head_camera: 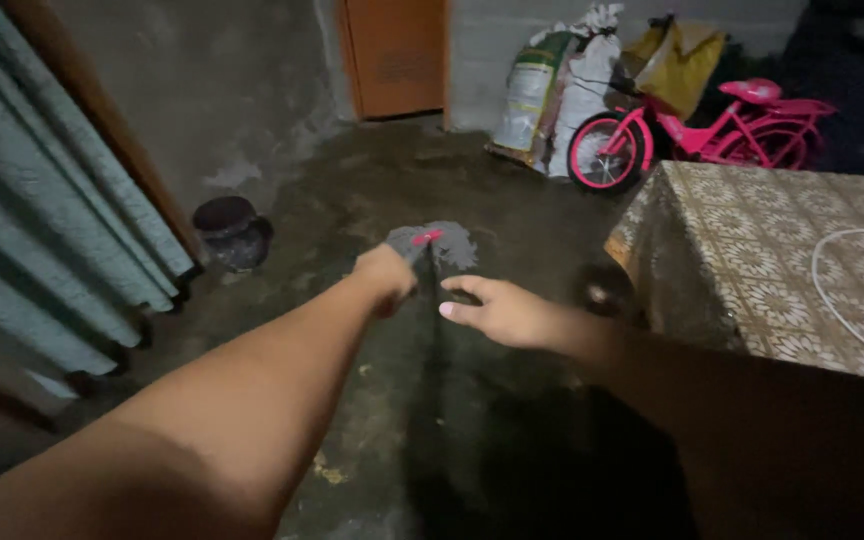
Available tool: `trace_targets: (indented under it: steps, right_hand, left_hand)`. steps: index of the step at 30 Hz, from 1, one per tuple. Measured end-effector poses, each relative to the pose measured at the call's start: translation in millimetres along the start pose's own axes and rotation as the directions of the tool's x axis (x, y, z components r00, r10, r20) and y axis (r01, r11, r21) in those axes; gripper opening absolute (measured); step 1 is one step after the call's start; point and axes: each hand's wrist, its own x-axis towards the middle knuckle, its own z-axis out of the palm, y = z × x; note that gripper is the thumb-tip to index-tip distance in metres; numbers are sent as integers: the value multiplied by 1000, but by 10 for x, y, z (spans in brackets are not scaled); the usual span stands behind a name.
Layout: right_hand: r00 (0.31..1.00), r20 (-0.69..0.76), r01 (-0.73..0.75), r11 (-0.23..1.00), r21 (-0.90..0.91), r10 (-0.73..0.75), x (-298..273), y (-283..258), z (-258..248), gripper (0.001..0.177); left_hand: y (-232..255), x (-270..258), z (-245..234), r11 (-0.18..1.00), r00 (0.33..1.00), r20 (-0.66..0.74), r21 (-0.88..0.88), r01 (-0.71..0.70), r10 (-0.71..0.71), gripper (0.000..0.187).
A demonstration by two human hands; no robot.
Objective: The person assembles a mop by joining and screwing the sections of the mop handle together by hand.
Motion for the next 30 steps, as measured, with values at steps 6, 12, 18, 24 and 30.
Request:
trace_targets:
  steps: [6, 12, 18, 24, 30]
  right_hand:
    - [998, 62, -6, 997, -75, 11, 184, -307, 204, 65]
    - [986, 132, 116, 988, -106, -102, 483, -762, 625, 70]
    - [934, 275, 241, 971, -11, -228, 548, -1281, 1148, 65]
    - [856, 286, 402, 902, 159, -432, 470, -1824, 1522, 46]
    - [840, 256, 503, 864, -33, -479, 374, -2228, 1580, 46]
  left_hand:
    - [-477, -411, -147, 803, 967, 142, -538, 255, -211, 6]
    - [-755, -1180, -796, 728, 939, 280, -599, 335, -202, 9]
    - [-1177, -2099, -1120, 794, 876, 460, -472, 383, -149, 30]
    - [-1469, -2932, -1621, 800, 755, 647, -394, 452, -107, 46]
    - [-1578, -3208, -1867, 758, 793, 582, -432, 488, -179, 61]
